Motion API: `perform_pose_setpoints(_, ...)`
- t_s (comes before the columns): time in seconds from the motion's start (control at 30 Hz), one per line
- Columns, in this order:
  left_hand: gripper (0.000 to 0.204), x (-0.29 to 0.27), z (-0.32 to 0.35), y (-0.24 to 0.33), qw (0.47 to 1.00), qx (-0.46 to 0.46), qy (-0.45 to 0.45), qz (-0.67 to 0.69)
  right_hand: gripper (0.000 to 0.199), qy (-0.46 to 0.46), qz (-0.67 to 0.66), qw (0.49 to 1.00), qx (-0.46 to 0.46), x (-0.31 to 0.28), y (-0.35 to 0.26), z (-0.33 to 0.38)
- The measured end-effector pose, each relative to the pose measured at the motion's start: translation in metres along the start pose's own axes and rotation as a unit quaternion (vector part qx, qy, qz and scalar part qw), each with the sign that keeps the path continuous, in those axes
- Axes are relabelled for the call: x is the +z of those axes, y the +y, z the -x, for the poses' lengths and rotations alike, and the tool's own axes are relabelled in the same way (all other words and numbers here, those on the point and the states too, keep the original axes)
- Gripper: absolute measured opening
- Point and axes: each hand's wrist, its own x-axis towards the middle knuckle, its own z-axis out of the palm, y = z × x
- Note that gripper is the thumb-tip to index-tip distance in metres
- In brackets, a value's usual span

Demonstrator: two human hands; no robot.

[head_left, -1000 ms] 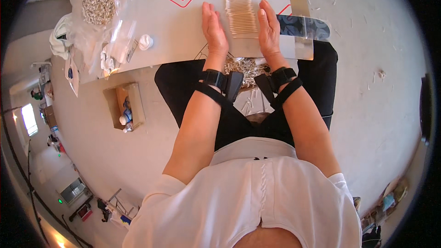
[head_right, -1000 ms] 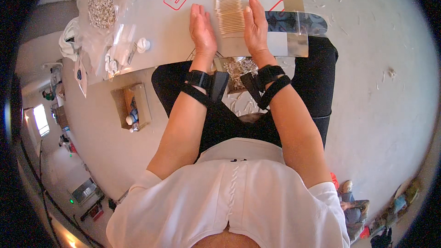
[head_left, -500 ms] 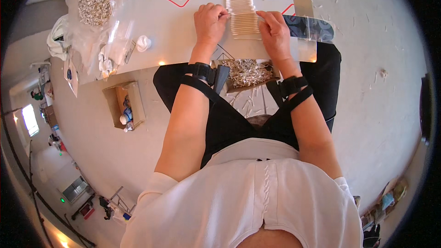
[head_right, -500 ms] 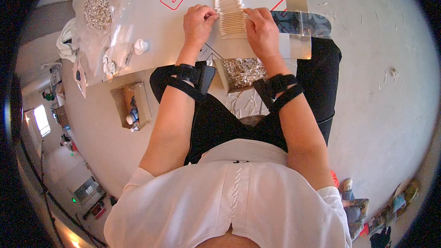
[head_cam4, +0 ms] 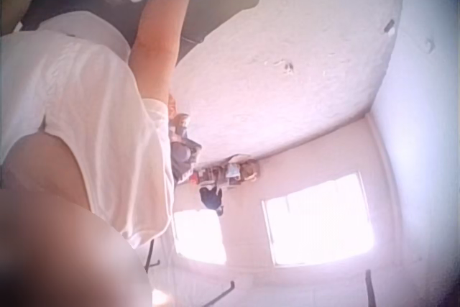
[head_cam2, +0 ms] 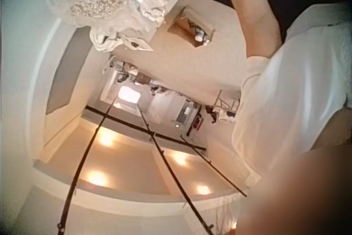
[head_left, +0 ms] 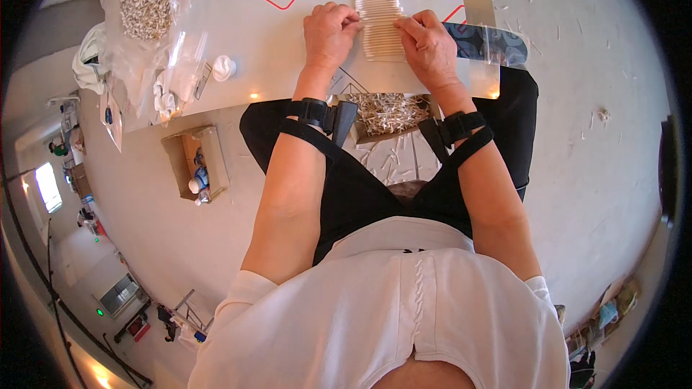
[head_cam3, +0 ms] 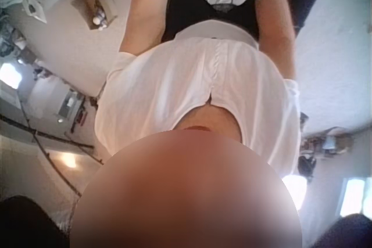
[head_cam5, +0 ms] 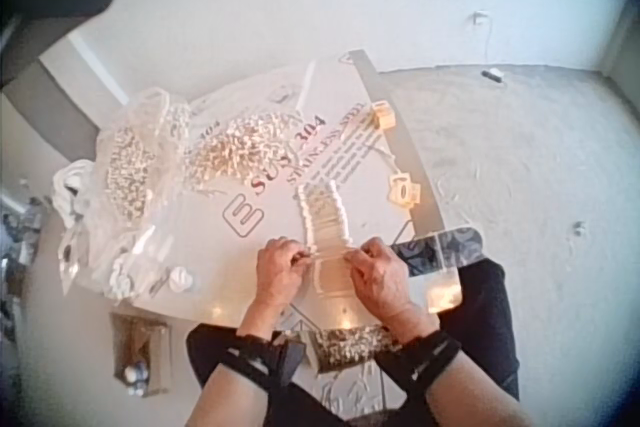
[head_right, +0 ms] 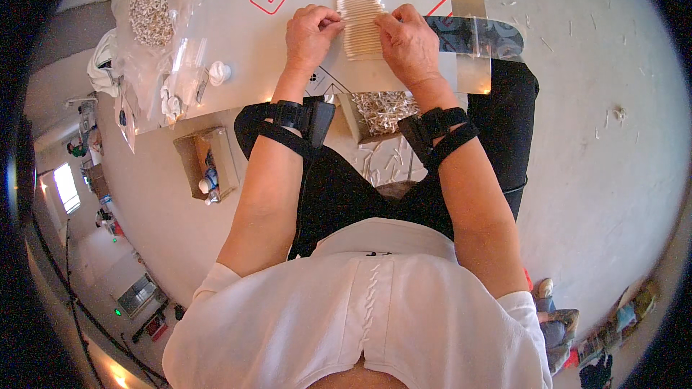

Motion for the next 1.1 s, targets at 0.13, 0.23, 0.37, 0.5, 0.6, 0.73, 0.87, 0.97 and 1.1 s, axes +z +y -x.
perform_pose_setpoints(0.13, 0.011, -0.001, -0.002, 0.001, 0.999, 0.013, -0.008, -0.036, 0.015, 0.002, 0.000, 1.000, -0.005, -0.001, -0.002, 0.001)
perform_pose_setpoints(0.23, 0.010, -0.006, -0.003, -0.003, 0.999, 0.044, 0.000, -0.017, 0.016, 0.002, -0.005, 1.000, -0.006, 0.000, -0.001, 0.003)
perform_pose_setpoints(0.37, 0.008, -0.028, -0.001, -0.005, 0.991, -0.036, -0.058, 0.113, 0.017, 0.016, -0.005, 1.000, -0.020, 0.001, 0.001, 0.003)
perform_pose_setpoints(0.5, 0.007, -0.054, 0.008, -0.002, 0.966, -0.101, -0.111, 0.211, 0.017, 0.012, -0.007, 1.000, -0.008, 0.001, 0.001, 0.003)
perform_pose_setpoints(0.6, 0.006, -0.073, 0.023, 0.008, 0.955, -0.095, -0.183, 0.214, 0.016, 0.009, -0.014, 1.000, -0.003, 0.000, 0.001, 0.002)
perform_pose_setpoints(0.73, 0.006, -0.078, 0.057, 0.033, 0.954, -0.043, -0.240, 0.175, 0.016, 0.017, -0.083, 0.996, 0.023, 0.000, 0.006, 0.003)
perform_pose_setpoints(0.87, 0.014, -0.066, 0.070, 0.044, 0.958, -0.078, -0.230, 0.151, 0.016, 0.046, -0.186, 0.980, 0.058, -0.004, 0.010, 0.006)
perform_pose_setpoints(0.97, 0.035, -0.033, 0.065, 0.055, 0.996, 0.025, -0.024, -0.085, 0.015, 0.075, -0.184, 0.977, 0.076, -0.008, 0.007, 0.011)
perform_pose_setpoints(1.1, 0.058, -0.014, 0.053, 0.072, 0.970, 0.044, -0.097, -0.219, 0.012, 0.094, -0.188, 0.971, 0.111, -0.008, 0.005, 0.017)
